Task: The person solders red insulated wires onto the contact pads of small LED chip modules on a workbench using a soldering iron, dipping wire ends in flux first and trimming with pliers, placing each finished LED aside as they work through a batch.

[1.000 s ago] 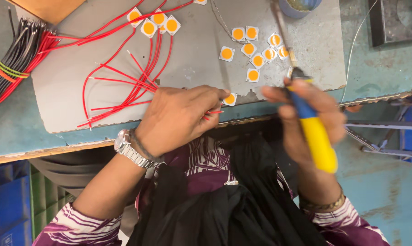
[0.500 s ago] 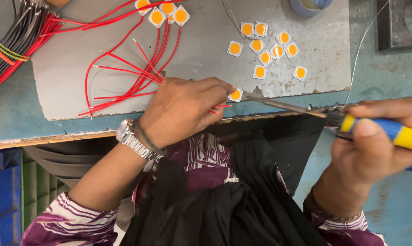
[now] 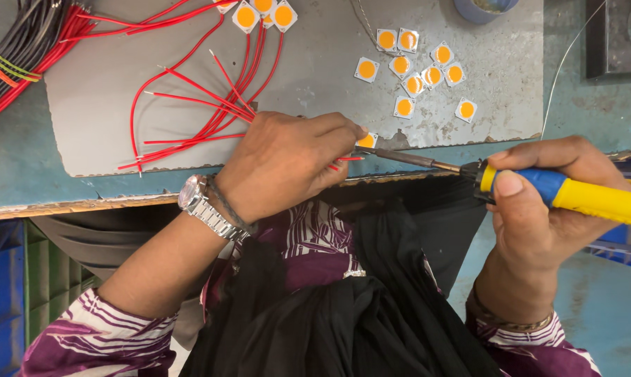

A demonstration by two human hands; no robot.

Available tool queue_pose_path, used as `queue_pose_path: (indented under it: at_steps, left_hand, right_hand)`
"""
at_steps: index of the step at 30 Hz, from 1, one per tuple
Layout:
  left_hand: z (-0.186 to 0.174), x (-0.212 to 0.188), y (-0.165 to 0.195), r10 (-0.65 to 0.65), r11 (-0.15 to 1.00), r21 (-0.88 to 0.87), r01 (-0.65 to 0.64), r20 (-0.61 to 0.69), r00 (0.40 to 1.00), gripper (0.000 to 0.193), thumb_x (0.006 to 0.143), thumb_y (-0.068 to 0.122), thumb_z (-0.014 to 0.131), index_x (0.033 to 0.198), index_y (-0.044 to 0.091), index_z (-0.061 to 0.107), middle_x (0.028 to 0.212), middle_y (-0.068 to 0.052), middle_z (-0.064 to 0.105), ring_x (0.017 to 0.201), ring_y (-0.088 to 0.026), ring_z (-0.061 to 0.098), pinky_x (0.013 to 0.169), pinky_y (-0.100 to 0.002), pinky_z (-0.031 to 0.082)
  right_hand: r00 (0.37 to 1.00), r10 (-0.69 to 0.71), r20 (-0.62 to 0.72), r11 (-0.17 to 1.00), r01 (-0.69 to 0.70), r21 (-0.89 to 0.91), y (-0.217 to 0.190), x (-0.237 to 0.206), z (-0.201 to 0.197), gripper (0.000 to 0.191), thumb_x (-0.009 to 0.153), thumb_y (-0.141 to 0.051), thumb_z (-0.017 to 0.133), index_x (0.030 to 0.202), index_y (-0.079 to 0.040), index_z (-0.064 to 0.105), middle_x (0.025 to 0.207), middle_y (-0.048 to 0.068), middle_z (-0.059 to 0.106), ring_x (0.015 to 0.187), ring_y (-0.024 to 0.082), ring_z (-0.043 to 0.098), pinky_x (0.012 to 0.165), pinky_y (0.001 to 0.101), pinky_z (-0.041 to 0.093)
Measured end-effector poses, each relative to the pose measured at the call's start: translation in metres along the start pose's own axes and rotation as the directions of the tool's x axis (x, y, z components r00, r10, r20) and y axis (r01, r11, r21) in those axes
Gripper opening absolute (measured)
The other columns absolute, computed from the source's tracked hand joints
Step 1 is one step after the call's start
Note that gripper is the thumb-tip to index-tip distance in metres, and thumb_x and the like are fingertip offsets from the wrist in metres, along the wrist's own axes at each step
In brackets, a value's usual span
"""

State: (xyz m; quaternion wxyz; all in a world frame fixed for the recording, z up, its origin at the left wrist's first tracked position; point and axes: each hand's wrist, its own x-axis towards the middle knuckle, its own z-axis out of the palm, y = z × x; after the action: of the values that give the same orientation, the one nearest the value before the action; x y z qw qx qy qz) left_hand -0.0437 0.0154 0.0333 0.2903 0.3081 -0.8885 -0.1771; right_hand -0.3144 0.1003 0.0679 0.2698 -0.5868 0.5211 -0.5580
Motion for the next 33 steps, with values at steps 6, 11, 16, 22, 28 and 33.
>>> queue_pose_path:
  at_steps: [6, 11, 16, 22, 28, 33]
  left_hand:
    - [-0.001, 0.002, 0.0, 0.01, 1.0, 0.018, -0.01, 0.017, 1.0, 0.024, 0.086, 0.013, 0.072, 0.109, 0.005, 0.071, 0.1, -0.002, 0.07, 0.071, -0.025, 0.068, 0.058, -0.04, 0.049]
    - [-0.001, 0.005, 0.001, 0.022, 1.0, 0.02, -0.022, 0.012, 1.0, 0.026, 0.084, 0.013, 0.071, 0.108, 0.004, 0.071, 0.101, -0.003, 0.07, 0.071, -0.025, 0.068, 0.058, -0.04, 0.049]
    - [0.0, 0.006, 0.001, 0.001, 1.0, 0.024, -0.002, 0.029, 1.0, 0.025, 0.085, 0.013, 0.07, 0.108, 0.004, 0.071, 0.1, -0.003, 0.07, 0.07, -0.025, 0.068, 0.058, -0.04, 0.049]
    - [0.0, 0.005, -0.001, 0.014, 1.0, 0.018, -0.014, 0.018, 1.0, 0.025, 0.085, 0.014, 0.071, 0.108, 0.004, 0.07, 0.101, -0.004, 0.069, 0.072, -0.026, 0.068, 0.059, -0.041, 0.05]
    - [0.0, 0.004, -0.001, 0.011, 1.0, 0.017, -0.012, 0.014, 1.0, 0.025, 0.085, 0.014, 0.072, 0.107, 0.003, 0.068, 0.098, -0.005, 0.067, 0.072, -0.027, 0.068, 0.06, -0.042, 0.05]
    - [0.002, 0.005, -0.001, 0.008, 1.0, 0.016, -0.008, 0.027, 1.0, 0.026, 0.083, 0.014, 0.073, 0.105, 0.004, 0.067, 0.096, -0.006, 0.066, 0.072, -0.028, 0.067, 0.059, -0.042, 0.049]
  right_hand:
    - [0.991, -0.07, 0.114, 0.99, 0.083, -0.114, 0.0, 0.007, -0.01, 0.027, 0.102, -0.02, 0.076, 0.098, 0.004, 0.065, 0.087, 0.011, 0.069, 0.062, 0.009, 0.06, 0.061, 0.0191, 0.049]
    - [0.975, -0.131, 0.18, 0.975, 0.159, -0.155, -0.002, 0.009, -0.016, 0.026, 0.105, -0.018, 0.076, 0.101, 0.005, 0.066, 0.089, 0.012, 0.07, 0.068, 0.011, 0.066, 0.066, 0.0193, 0.052]
    - [0.987, -0.115, 0.116, 0.976, 0.134, -0.17, -0.003, 0.009, -0.015, 0.022, 0.102, -0.015, 0.075, 0.103, 0.006, 0.067, 0.091, 0.014, 0.07, 0.069, 0.012, 0.066, 0.065, 0.0192, 0.05]
    - [0.972, -0.13, 0.194, 0.974, 0.162, -0.158, -0.005, 0.017, -0.008, 0.025, 0.102, -0.016, 0.074, 0.099, 0.006, 0.064, 0.09, 0.015, 0.071, 0.069, 0.013, 0.067, 0.068, 0.0203, 0.055]
    - [0.967, -0.141, 0.211, 0.964, 0.183, -0.192, -0.01, 0.022, -0.003, 0.023, 0.1, -0.015, 0.073, 0.097, 0.006, 0.065, 0.089, 0.015, 0.071, 0.068, 0.013, 0.068, 0.067, 0.0208, 0.056]
    - [0.962, -0.154, 0.226, 0.952, 0.206, -0.227, -0.011, 0.021, -0.007, 0.022, 0.1, -0.014, 0.073, 0.097, 0.007, 0.066, 0.087, 0.014, 0.071, 0.067, 0.013, 0.068, 0.065, 0.0202, 0.055]
